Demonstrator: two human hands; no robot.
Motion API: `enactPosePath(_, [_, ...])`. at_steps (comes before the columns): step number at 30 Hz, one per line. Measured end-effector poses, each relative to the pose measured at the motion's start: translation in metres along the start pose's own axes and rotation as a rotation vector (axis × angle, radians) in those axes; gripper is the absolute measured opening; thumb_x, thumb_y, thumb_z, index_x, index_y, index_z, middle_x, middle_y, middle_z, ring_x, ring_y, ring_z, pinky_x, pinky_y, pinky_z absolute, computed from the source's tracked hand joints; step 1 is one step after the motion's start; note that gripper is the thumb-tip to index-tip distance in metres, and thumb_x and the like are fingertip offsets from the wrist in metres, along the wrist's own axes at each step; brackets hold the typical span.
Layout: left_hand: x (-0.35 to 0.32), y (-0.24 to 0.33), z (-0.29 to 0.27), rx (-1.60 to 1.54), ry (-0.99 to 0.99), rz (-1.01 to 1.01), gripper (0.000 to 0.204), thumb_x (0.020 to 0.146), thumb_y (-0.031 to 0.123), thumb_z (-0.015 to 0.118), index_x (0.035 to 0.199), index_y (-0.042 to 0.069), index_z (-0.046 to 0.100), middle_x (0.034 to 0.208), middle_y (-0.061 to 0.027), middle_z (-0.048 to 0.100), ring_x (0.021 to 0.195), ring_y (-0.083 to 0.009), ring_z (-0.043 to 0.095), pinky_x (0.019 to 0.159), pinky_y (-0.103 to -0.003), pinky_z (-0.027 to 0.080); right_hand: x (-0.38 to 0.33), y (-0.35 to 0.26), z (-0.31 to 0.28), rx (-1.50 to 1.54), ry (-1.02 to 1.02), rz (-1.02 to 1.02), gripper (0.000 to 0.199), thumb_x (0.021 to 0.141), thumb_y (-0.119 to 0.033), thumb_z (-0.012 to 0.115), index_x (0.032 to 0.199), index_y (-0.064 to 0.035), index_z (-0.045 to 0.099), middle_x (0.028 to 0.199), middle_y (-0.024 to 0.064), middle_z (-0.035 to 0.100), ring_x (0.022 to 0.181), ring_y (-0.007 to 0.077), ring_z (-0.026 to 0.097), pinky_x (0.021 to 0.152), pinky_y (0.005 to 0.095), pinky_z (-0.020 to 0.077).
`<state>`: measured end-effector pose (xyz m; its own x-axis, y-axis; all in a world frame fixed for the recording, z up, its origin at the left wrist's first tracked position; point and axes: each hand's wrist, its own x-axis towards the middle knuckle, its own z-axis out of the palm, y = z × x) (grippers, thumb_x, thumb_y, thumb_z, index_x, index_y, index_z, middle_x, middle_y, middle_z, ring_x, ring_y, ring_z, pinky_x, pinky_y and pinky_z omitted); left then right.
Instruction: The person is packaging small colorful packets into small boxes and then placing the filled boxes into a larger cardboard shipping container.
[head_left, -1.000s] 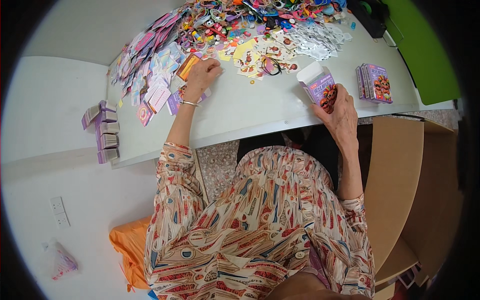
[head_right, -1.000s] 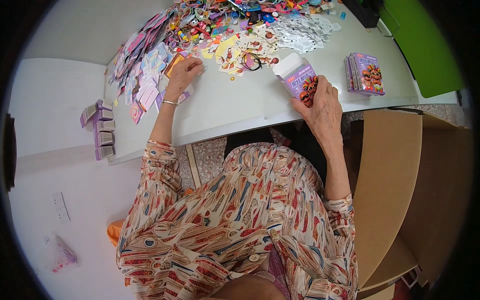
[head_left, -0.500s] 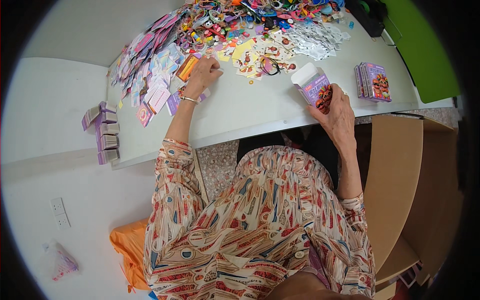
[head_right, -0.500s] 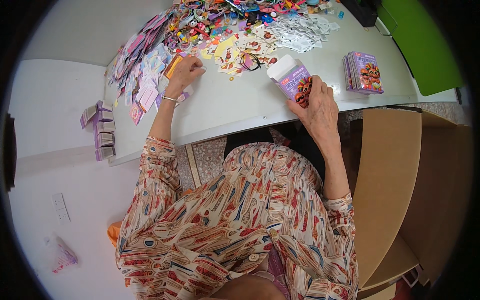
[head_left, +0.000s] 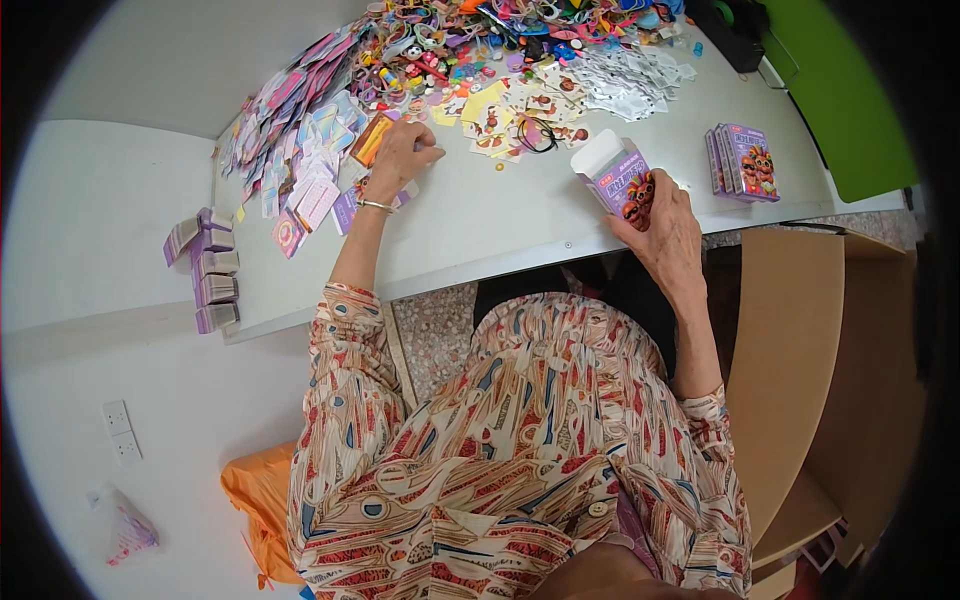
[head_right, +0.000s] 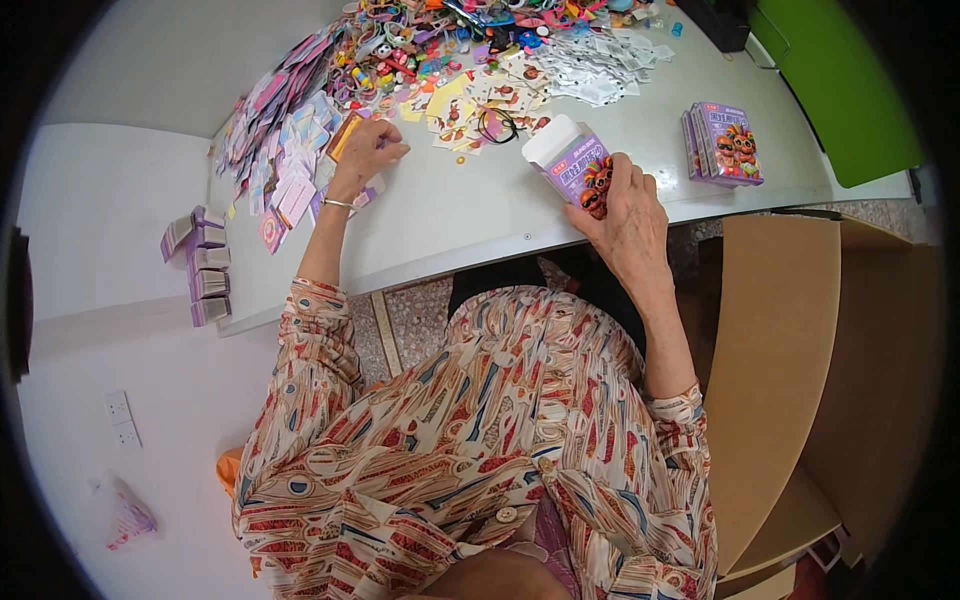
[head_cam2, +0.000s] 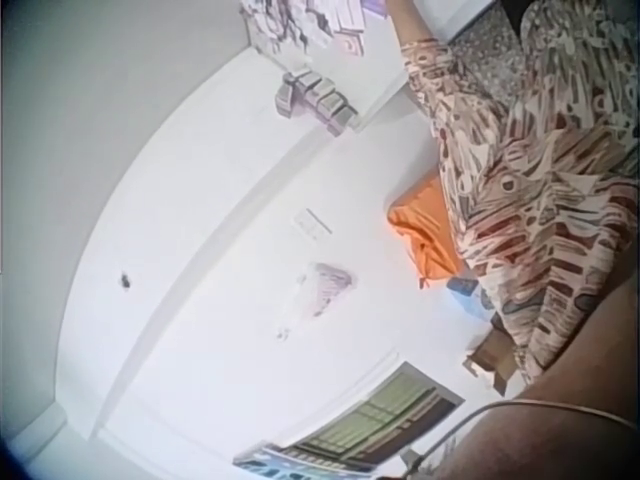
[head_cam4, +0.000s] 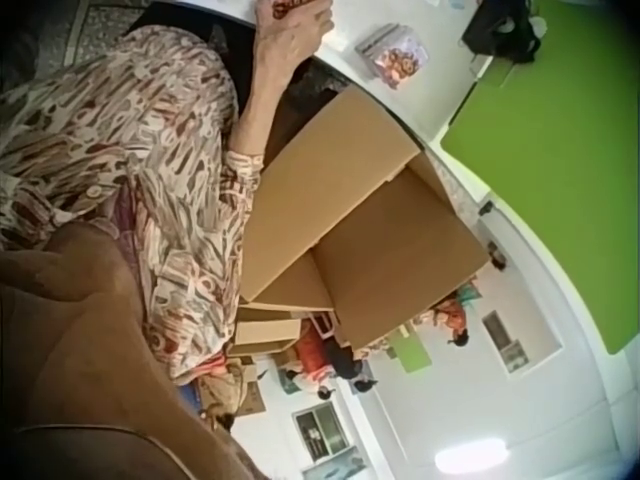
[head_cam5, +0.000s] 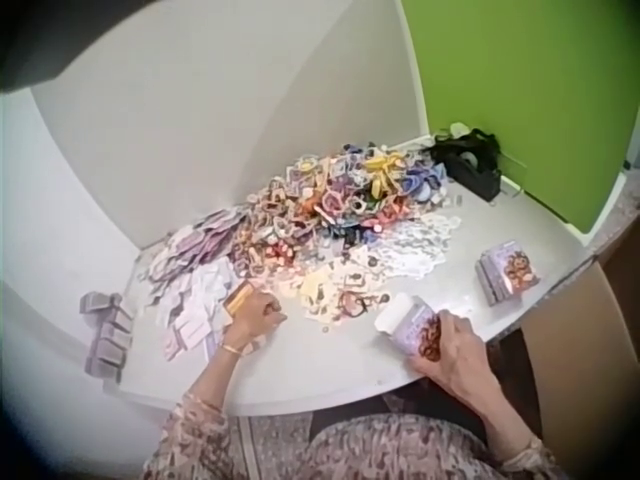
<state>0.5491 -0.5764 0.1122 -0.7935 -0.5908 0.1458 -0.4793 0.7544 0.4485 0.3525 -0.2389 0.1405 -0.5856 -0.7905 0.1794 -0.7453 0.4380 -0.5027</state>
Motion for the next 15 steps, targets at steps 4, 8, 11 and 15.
enactPosePath(4, [-0.002,-0.005,0.002,0.026,-0.008,0.003,0.023,0.069,0.022,0.075,0.072,0.003,0.062,0.067,-0.0051,0.056,0.074,-0.0207,0.051,0.069,-0.035,0.041,0.001,-0.003,0.002,-0.004,0.014,-0.019,0.073,0.07,-0.032,0.077,0.123,0.0037,0.042,0.104,0.022,0.058,0.098,0.0378,0.055,0.082,0.0453,0.047])
enactPosePath(8, [-0.01,-0.005,0.007,0.099,0.028,0.079,0.023,0.07,0.021,0.074,0.078,0.003,0.063,0.076,-0.0064,0.059,0.077,-0.0213,0.052,0.073,-0.035,0.042,0.0,-0.005,0.003,0.009,-0.005,-0.02,0.073,0.071,-0.032,0.077,0.123,0.004,0.042,0.104,0.022,0.058,0.098,0.038,0.055,0.083,0.0455,0.047])
enactPosePath(11, [-0.014,0.004,0.009,0.063,0.147,0.097,0.024,0.071,0.019,0.074,0.086,0.003,0.063,0.087,-0.0074,0.06,0.082,-0.0216,0.053,0.078,-0.034,0.043,-0.001,-0.003,0.004,0.009,0.009,-0.031,0.072,0.071,-0.032,0.077,0.123,0.0036,0.042,0.104,0.0219,0.057,0.098,0.0378,0.055,0.082,0.0452,0.0475])
enactPosePath(15, [-0.018,-0.003,-0.001,-0.011,0.025,0.037,0.027,0.072,0.019,0.073,0.092,0.003,0.063,0.093,-0.0076,0.059,0.087,-0.0219,0.054,0.081,-0.033,0.043,-0.003,-0.006,0.005,0.021,-0.011,-0.026,0.072,0.071,-0.033,0.077,0.123,0.0024,0.043,0.104,0.0216,0.058,0.097,0.0372,0.056,0.081,0.0448,0.0483])
